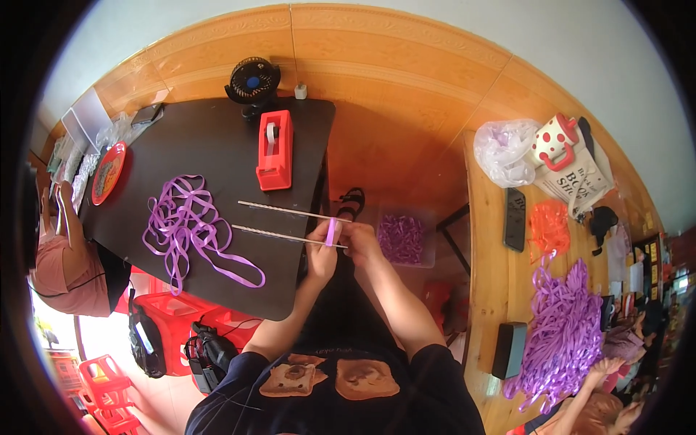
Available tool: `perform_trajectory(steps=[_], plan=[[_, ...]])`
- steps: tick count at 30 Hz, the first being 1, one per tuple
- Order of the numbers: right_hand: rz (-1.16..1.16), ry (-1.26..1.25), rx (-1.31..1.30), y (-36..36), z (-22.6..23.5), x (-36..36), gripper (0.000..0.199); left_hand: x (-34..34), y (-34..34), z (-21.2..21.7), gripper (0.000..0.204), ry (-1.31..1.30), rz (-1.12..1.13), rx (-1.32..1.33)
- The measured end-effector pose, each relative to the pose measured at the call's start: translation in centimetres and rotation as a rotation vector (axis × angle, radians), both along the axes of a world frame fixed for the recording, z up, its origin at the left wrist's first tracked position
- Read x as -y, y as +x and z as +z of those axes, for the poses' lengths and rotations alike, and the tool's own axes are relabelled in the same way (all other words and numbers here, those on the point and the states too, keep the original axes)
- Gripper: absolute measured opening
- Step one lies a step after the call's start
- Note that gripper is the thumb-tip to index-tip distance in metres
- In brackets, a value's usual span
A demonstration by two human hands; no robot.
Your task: The recorder is using a dual-rod jig to form small purple ribbon bows and securing them with small pieces of tape.
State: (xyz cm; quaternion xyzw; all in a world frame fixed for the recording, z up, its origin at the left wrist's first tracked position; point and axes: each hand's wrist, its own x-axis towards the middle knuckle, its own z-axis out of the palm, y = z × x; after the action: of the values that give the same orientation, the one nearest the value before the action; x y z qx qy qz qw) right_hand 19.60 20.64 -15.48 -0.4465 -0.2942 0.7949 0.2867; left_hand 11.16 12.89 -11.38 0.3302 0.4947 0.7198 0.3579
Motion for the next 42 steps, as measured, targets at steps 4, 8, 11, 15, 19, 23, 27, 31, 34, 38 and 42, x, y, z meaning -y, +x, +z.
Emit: perform_trajectory(steps=[4, 8, 11, 15, 19, 23, 27, 31, 34, 38, 42], plan=[[-0.084, 0.118, 0.067, 3.4, -1.7, 2.1, 0.006, 0.5, 0.4, 0.8, 0.025, -0.071, -0.093, 0.184], [-0.523, 0.869, 0.417, 5.7, -2.1, 5.9, 0.006, 1.1, 0.6, 1.3, 0.028, -0.098, -0.121, 0.273], [-0.248, 1.229, 0.468, 5.7, 1.6, 9.1, 0.016, 1.9, 0.0, 0.6, 0.027, -0.112, -0.157, 0.428], [-0.144, 1.292, 0.483, 4.2, 2.4, 9.3, 0.03, 1.9, 0.0, 0.4, 0.021, -0.137, -0.155, 0.427], [-0.054, 1.358, 0.663, 3.8, 1.2, 9.4, 0.03, 2.0, 0.2, 0.8, 0.022, -0.149, -0.162, 0.462], [-0.062, 1.296, 0.709, 4.4, -0.2, 10.6, 0.02, 1.9, 0.3, 0.9, 0.023, -0.166, -0.165, 0.494], [-0.037, 1.283, 0.618, 5.4, 0.2, 12.9, 0.015, 2.1, 0.1, 1.2, 0.023, -0.174, -0.169, 0.477], [0.042, 1.292, 0.472, 6.0, 1.3, 16.5, 0.024, 2.9, 0.1, 0.7, 0.026, -0.16, -0.16, 0.32], [0.204, 1.175, 0.323, 6.5, 2.1, 16.9, 0.027, 4.9, 0.0, 1.1, 0.028, -0.231, -0.199, 0.211], [0.301, 0.821, 0.099, 6.5, 0.5, 17.5, 0.024, 8.1, 0.3, 0.6, 0.027, -0.269, -0.221, 0.148], [0.37, 0.456, -0.195, 6.7, 0.1, 17.4, 0.026, 9.3, 0.5, 0.7, 0.026, -0.323, -0.251, 0.236]])
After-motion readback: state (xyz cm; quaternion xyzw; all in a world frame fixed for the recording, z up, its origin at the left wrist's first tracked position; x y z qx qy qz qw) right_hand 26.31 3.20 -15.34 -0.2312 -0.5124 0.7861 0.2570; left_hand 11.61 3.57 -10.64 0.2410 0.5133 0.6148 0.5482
